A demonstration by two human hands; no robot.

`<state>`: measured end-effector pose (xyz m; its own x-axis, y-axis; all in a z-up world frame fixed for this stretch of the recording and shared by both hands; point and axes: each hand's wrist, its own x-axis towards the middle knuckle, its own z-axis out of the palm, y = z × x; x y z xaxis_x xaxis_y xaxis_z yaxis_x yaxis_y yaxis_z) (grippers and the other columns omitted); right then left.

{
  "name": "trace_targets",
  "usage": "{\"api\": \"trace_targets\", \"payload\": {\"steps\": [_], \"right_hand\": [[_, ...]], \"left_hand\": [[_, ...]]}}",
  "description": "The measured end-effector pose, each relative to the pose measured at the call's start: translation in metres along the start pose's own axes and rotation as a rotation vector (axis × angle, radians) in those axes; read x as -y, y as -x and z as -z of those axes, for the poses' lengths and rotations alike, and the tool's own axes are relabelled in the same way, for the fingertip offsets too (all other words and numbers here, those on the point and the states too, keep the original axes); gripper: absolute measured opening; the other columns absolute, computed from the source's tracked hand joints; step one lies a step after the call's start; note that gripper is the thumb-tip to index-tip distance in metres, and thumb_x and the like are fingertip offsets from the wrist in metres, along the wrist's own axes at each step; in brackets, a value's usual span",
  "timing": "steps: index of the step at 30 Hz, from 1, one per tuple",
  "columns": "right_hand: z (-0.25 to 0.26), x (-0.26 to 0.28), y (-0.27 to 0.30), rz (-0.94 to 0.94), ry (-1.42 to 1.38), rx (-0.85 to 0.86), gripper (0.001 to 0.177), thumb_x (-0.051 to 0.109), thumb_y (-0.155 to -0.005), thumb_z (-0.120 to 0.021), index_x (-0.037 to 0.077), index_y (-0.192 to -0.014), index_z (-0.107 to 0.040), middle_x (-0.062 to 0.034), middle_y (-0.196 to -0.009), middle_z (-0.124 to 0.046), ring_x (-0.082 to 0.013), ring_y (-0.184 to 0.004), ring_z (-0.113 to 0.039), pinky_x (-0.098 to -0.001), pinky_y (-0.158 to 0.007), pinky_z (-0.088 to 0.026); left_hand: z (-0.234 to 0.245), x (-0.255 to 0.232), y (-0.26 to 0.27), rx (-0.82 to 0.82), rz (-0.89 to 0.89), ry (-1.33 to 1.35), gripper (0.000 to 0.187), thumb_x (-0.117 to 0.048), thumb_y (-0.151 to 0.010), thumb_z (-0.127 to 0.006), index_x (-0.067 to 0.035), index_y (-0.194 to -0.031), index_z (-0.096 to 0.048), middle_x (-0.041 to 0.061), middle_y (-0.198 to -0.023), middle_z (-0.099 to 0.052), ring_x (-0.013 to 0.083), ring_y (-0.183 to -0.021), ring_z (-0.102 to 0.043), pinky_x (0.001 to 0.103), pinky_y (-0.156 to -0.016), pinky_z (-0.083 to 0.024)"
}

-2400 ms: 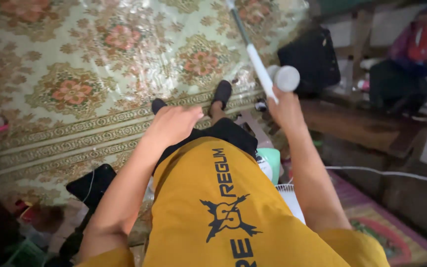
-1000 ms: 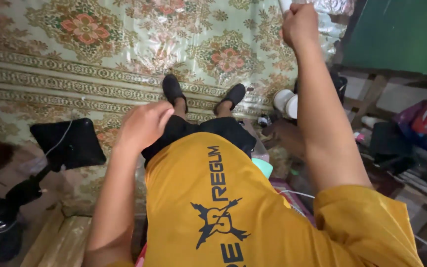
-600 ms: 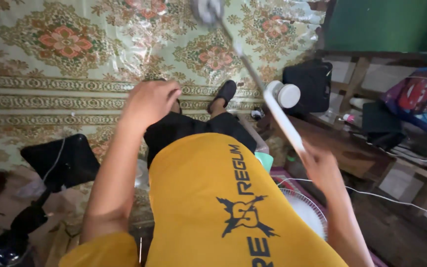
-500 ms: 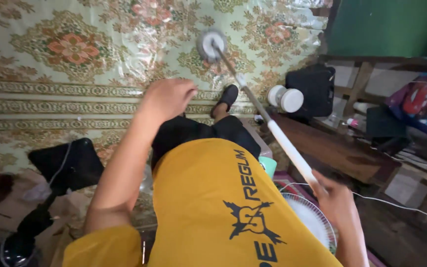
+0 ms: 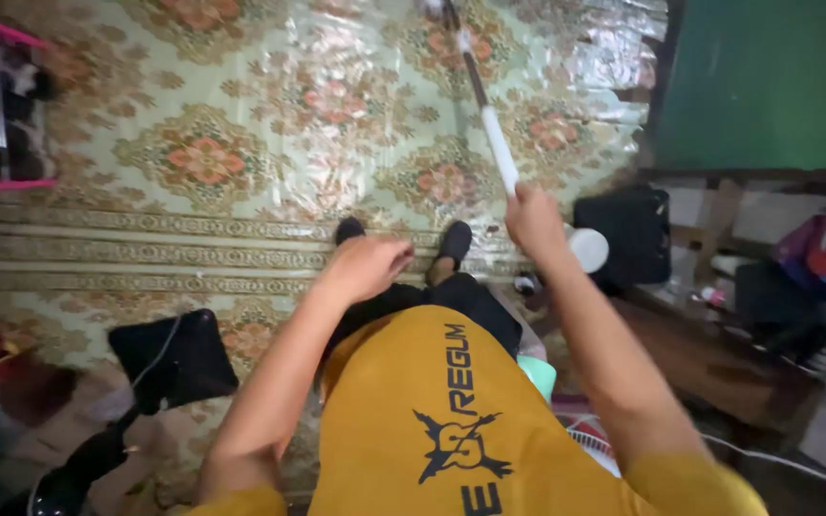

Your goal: The recorder is mopping the floor in a home environment using a spin mop and bucket.

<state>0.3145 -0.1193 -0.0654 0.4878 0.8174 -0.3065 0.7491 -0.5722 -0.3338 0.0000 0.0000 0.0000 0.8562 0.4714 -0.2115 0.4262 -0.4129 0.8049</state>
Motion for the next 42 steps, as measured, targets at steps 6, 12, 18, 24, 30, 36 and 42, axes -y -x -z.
{"api": "trace_targets", "payload": {"steps": [6,12,18,24,30,36,42], "right_hand": [[-0.060,0.005,-0.136,-0.129,-0.534,0.092,0.036,0.015,-0.088,-0.062,0.003,-0.122,-0.069,-0.0209,-0.091,-0.073,-0.0367,-0.077,-0.072,-0.0493,-0.067,-0.058],[-0.054,0.057,-0.050,0.031,-0.432,0.315,0.054,0.028,-0.083,-0.076,0.002,-0.128,-0.063,-0.0163,-0.087,-0.076,-0.0262,-0.071,-0.075,-0.0415,-0.066,-0.060],[-0.021,0.019,0.026,0.275,-0.801,0.582,0.043,0.028,-0.099,-0.060,0.004,-0.135,-0.064,-0.0127,-0.114,-0.075,-0.0175,-0.101,-0.069,-0.0346,-0.088,-0.056],[0.022,-0.060,0.000,0.383,-0.977,0.405,0.032,0.016,-0.100,-0.063,0.001,-0.128,-0.068,-0.0082,-0.119,-0.076,-0.0169,-0.109,-0.069,-0.0313,-0.098,-0.055],[0.097,-0.109,0.008,0.125,-1.113,0.478,0.036,0.021,-0.102,-0.060,0.003,-0.132,-0.066,-0.0031,-0.121,-0.074,-0.0134,-0.109,-0.069,-0.0289,-0.087,-0.055],[0.068,-0.149,0.015,0.019,-1.139,0.372,0.033,0.019,-0.103,-0.060,0.002,-0.130,-0.067,-0.0055,-0.117,-0.074,-0.0129,-0.102,-0.070,-0.0278,-0.080,-0.055],[0.061,-0.130,0.031,-0.020,-1.143,0.323,0.030,0.017,-0.104,-0.059,0.001,-0.128,-0.068,-0.0060,-0.114,-0.075,-0.0126,-0.101,-0.071,-0.0276,-0.080,-0.055]], "left_hand": [[-0.024,-0.009,0.015,-0.093,0.208,0.159,0.020,-0.028,-0.094,-0.067,-0.010,-0.101,-0.072,0.014,-0.087,-0.072,0.0326,-0.081,-0.069,0.043,-0.071,-0.054],[-0.115,0.025,0.005,-0.302,0.491,0.723,0.031,-0.035,-0.099,-0.065,-0.011,-0.119,-0.067,0.004,-0.087,-0.067,0.0173,-0.071,-0.062,0.031,-0.063,-0.053],[-0.109,-0.055,-0.044,-0.334,0.890,1.169,0.047,-0.042,-0.092,-0.064,-0.018,-0.130,-0.051,0.007,-0.093,-0.065,0.0219,-0.067,-0.063,0.037,-0.057,-0.051],[-0.155,-0.044,-0.029,-0.378,0.643,0.179,0.053,-0.017,-0.089,-0.066,-0.003,-0.139,-0.053,0.027,-0.116,-0.068,0.0436,-0.106,-0.066,0.051,-0.090,-0.053],[-0.164,-0.140,0.090,-0.358,0.834,-0.001,0.050,-0.017,-0.095,-0.058,-0.005,-0.143,-0.055,0.032,-0.113,-0.067,0.0499,-0.106,-0.065,0.053,-0.088,-0.054],[-0.136,-0.246,0.126,0.010,1.305,0.161,0.057,-0.022,-0.093,-0.057,-0.026,-0.150,-0.052,0.025,-0.111,-0.073,0.0427,-0.098,-0.075,0.050,-0.084,-0.058],[-0.154,-0.165,0.079,-0.295,0.908,-0.063,0.042,-0.024,-0.094,-0.060,-0.013,-0.133,-0.067,0.033,-0.092,-0.070,0.0479,-0.085,-0.070,0.053,-0.076,-0.057]]}}
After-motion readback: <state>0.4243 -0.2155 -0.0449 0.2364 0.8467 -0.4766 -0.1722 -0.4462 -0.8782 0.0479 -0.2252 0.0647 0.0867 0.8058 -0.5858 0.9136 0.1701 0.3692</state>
